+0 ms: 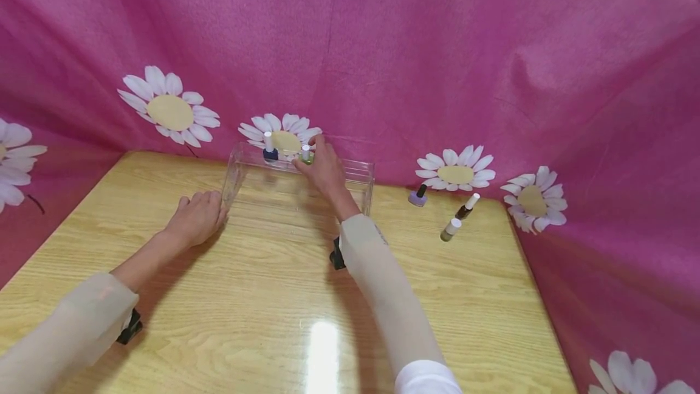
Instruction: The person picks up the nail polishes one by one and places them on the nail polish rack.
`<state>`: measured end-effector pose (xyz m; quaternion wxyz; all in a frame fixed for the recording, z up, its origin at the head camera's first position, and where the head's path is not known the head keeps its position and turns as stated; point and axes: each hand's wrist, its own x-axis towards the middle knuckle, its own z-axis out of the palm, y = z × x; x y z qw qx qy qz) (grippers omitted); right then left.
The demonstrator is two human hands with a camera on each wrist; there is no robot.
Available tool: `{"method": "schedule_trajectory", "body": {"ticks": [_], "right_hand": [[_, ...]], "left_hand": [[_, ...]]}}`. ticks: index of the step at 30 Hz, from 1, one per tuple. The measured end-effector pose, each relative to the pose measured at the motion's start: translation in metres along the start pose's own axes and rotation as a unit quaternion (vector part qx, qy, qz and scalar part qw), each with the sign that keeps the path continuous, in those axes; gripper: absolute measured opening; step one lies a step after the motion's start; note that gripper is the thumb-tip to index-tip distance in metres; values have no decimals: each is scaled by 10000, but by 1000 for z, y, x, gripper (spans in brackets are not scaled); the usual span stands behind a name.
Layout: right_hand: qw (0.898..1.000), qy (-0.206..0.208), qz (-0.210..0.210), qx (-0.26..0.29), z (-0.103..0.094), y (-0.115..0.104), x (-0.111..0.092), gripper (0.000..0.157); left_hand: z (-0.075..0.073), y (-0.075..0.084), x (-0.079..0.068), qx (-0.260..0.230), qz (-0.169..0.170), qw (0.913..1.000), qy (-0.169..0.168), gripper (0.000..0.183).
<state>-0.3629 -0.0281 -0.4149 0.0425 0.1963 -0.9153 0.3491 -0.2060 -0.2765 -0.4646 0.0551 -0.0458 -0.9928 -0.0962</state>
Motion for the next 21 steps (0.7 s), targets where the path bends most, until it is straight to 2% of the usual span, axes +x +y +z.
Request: {"method": "schedule_trajectory", "body": {"ticks": [5,9,21], "right_hand": [[9999,-99,-111,66,-3,3,-3,54],[9987,-82,-282,422,-11,8,-6,52],[9947,537,-410,773,-53,31,-26,34]], "left_hand": [[1,1,0,21,16,10000,50,22],[3,0,1,7,4,10000,-30,22],[1,-1,1,-107,21,9998,-153,23]]}}
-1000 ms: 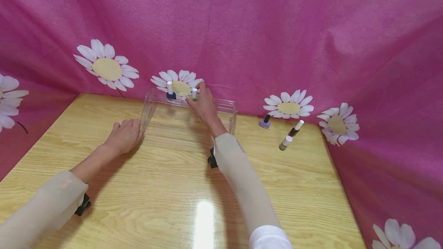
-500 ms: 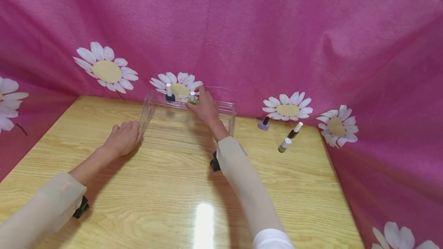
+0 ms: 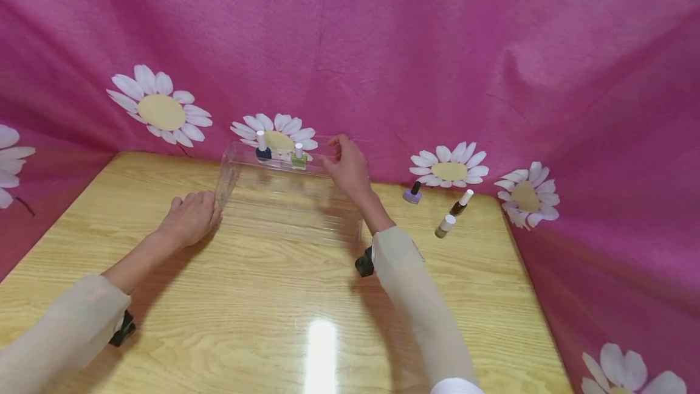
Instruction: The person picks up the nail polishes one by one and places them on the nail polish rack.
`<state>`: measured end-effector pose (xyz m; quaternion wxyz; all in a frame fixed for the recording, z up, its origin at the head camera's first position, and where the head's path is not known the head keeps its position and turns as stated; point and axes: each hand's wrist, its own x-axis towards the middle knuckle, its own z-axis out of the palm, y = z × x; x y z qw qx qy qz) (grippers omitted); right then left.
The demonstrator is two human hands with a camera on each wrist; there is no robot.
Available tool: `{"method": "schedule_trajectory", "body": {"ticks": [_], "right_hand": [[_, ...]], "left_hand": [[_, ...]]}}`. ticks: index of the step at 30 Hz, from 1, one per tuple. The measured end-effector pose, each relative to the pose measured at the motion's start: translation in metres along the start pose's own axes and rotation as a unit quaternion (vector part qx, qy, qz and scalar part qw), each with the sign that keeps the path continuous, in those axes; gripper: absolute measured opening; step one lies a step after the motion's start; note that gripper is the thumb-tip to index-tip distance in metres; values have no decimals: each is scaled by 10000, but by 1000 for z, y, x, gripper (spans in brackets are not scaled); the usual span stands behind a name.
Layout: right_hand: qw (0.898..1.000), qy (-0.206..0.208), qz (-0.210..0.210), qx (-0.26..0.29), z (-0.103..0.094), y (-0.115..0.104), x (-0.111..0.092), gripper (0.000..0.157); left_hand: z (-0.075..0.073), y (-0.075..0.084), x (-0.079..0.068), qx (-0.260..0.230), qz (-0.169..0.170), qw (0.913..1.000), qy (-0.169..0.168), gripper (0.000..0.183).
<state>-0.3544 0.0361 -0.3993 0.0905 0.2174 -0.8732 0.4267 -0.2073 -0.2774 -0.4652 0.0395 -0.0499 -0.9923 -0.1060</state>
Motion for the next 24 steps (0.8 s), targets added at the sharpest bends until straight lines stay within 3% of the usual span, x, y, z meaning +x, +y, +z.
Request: {"method": "schedule_trajectory", "body": {"ticks": [7,19,24], "right_hand": [[9971,446,42,616,-36,10,-9,36],[9932,1064,152,458,-116,39,-33,47],[9908,1185,458,465,-144,52,-48,64]], "left_hand": [[-1,-1,0,24,-65,10000,30,24],[2,0,-1,48,-10,10000,48,24],[1,0,-1,49,6,10000,16,24]]}}
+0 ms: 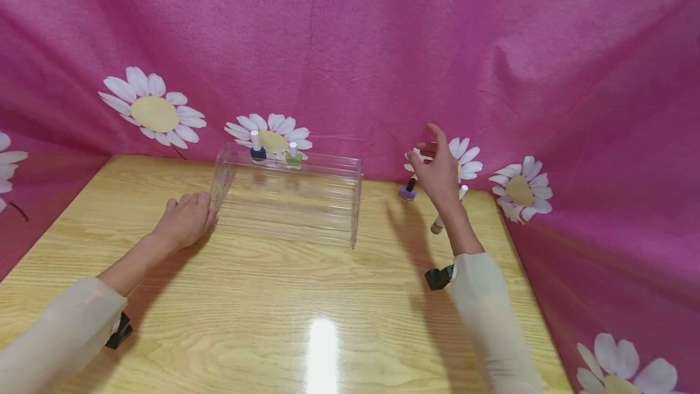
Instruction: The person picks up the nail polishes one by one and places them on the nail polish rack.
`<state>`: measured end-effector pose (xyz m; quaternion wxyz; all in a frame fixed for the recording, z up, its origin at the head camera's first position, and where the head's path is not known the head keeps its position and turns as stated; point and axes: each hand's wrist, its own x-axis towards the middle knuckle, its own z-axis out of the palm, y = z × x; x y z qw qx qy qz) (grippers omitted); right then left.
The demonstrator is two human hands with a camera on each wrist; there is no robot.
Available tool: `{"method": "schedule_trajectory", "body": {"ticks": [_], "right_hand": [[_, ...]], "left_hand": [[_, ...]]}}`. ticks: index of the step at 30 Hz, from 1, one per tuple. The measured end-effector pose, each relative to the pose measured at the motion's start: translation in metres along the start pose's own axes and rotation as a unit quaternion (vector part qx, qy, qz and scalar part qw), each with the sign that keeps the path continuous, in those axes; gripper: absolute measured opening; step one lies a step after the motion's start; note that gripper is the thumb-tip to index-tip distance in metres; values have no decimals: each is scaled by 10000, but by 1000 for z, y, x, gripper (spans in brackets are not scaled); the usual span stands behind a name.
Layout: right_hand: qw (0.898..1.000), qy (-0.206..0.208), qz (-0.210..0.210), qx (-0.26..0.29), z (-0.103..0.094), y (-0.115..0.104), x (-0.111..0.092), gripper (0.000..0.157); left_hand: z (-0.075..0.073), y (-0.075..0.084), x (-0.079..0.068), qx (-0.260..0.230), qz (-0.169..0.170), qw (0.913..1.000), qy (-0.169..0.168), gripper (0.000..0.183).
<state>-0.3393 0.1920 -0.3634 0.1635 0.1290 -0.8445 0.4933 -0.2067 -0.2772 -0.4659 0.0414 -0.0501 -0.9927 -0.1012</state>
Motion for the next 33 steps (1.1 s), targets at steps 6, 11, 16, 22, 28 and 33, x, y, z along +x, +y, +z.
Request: {"method": "schedule_trajectory", "body": {"ticks": [6,11,16,22,28,33], "right_hand": [[9993,28,367,88,-27,20,-12,73],[9971,155,734,149,-37,40,-26,71],[9947,175,985,220,-44,57,-41,72],[9914,-239,1147,590,-47,77,-59,73],[9756,-507,1789,1164,-49,92,-73,66],[9602,-799,2160,1580,-49,105,-79,60]], "left_hand": [[0,1,0,-55,-1,10000,-1,24],[1,2,0,-25,-1,10000,5,24],[0,1,0,-23,-8,10000,-33,24],[-1,0,1,11,-6,10000,-68,25],[-1,1,0,-20,-11,10000,-39,24],[-1,1,1,-15,7,10000,-25,24]]}}
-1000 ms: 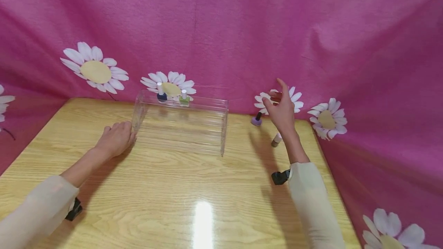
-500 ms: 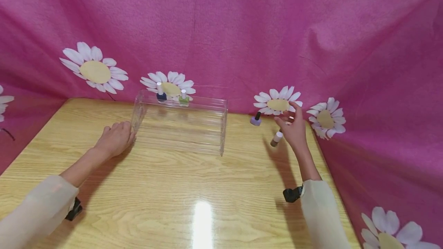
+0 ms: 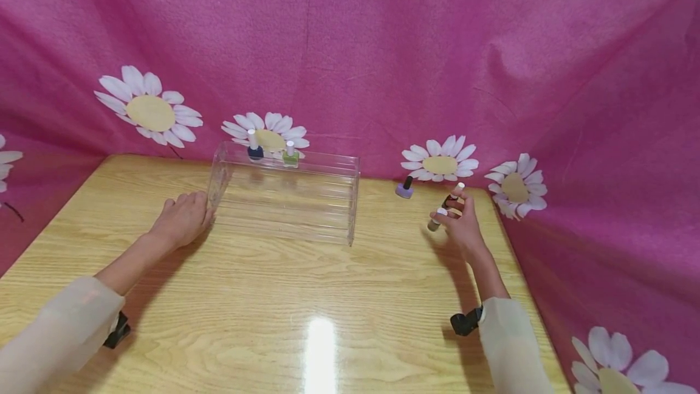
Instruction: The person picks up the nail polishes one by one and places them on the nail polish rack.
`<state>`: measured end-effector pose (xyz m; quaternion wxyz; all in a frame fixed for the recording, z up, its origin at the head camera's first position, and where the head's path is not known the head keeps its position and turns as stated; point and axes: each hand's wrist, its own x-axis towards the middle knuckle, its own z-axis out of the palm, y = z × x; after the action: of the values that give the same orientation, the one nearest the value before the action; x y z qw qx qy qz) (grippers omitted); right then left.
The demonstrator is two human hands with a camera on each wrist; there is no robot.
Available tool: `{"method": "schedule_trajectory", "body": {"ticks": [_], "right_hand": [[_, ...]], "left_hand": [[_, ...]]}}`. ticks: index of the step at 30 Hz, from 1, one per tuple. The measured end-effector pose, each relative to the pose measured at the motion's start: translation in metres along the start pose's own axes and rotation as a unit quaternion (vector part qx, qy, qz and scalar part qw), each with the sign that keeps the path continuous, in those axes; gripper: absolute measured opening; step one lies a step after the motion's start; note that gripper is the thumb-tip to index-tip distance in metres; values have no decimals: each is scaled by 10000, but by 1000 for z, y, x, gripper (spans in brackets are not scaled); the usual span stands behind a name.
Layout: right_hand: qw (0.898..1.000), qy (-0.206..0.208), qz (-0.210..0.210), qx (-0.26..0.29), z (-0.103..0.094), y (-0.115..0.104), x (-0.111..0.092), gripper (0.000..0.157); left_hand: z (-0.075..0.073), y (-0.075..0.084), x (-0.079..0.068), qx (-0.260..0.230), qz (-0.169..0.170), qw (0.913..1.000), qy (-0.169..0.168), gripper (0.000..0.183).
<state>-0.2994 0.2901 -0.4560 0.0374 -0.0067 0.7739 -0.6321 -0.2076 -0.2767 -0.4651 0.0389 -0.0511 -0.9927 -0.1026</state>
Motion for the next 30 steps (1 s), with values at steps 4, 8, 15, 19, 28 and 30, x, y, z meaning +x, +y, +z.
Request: {"method": "schedule_trajectory", "body": {"ticks": [4,8,15,19,28,30], "right_hand": [[9995,-124,166,-219,-1,9,1,59],[9994,-116,263,-180,-1,15,2,53],[9995,-169,73,253,1,23,4,41],[9988,-260,-35,407,3,27,5,44],[9988,136,-208,416,10,33,4,31],[9981,302,-147,520,13,34,5,29]], "left_hand": [[1,-1,1,20,18,10000,9,24],[1,-1,1,-14,23,10000,44,24],[1,-1,1,-30,-4,10000,41,24],[1,-1,0,-46,-21,10000,2,24],[0,-2,1,-73,-46,9999,-91,24],[1,-2,1,-87,-58,9999,-118,24]]}}
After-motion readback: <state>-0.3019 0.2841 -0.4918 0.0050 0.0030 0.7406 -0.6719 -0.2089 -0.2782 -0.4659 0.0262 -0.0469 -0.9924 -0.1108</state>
